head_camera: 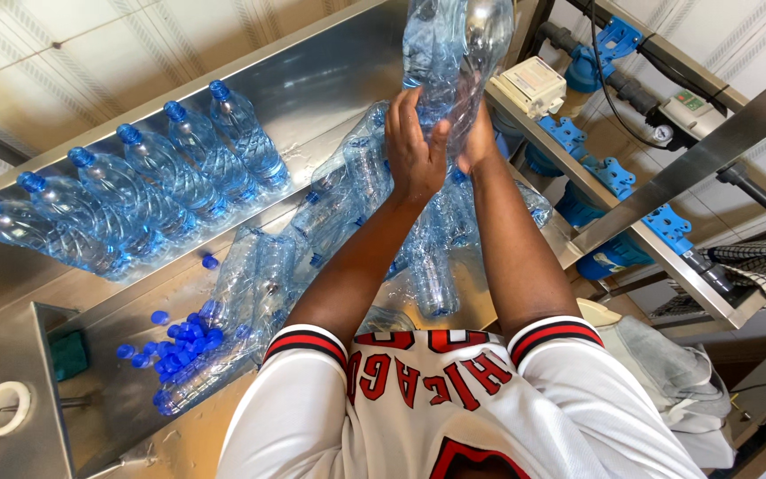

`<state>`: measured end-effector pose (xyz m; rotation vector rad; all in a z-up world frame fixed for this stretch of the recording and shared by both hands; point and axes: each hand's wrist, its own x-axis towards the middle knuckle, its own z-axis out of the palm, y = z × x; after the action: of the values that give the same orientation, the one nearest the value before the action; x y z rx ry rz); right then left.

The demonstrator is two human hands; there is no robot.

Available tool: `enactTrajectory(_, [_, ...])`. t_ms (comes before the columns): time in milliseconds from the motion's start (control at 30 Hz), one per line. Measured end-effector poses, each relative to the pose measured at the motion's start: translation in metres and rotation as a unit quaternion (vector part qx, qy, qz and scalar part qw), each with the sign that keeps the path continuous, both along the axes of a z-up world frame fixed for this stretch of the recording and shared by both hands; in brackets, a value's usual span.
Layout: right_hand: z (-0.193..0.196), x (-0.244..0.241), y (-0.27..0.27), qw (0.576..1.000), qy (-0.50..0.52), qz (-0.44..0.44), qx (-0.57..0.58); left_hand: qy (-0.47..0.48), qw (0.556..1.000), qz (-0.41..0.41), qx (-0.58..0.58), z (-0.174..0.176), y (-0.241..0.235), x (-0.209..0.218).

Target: The person fills clear plastic water bottles with water from a red-handled tap and places them on a stainless steel counter. The person repeatedly picks up empty bottles, fills them, and sets them down in a row.

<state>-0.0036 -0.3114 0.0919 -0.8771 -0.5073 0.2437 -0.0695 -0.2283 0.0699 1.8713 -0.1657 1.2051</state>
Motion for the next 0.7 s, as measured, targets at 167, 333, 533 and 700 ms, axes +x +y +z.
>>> enactTrajectory(167, [-0.002,-0.006,0.001,0.997,0.043,-0.011,0.065,0.017,1.0,-0.021,0.008,0.007,0.007,0.008])
enactTrajectory(333, [-0.004,-0.008,-0.009,0.99,0.085,0.033,0.103,-0.001,0.999,-0.026,-0.022,0.012,0.004,0.014])
enactTrajectory(533, [-0.001,-0.009,-0.011,0.993,0.101,-0.034,0.057,0.095,0.981,-0.108,-0.128,0.041,0.013,0.027])
enactTrajectory(700, [0.007,-0.006,-0.011,0.996,0.055,-0.018,0.073,0.062,0.983,-0.138,-0.102,0.074,0.02,0.04])
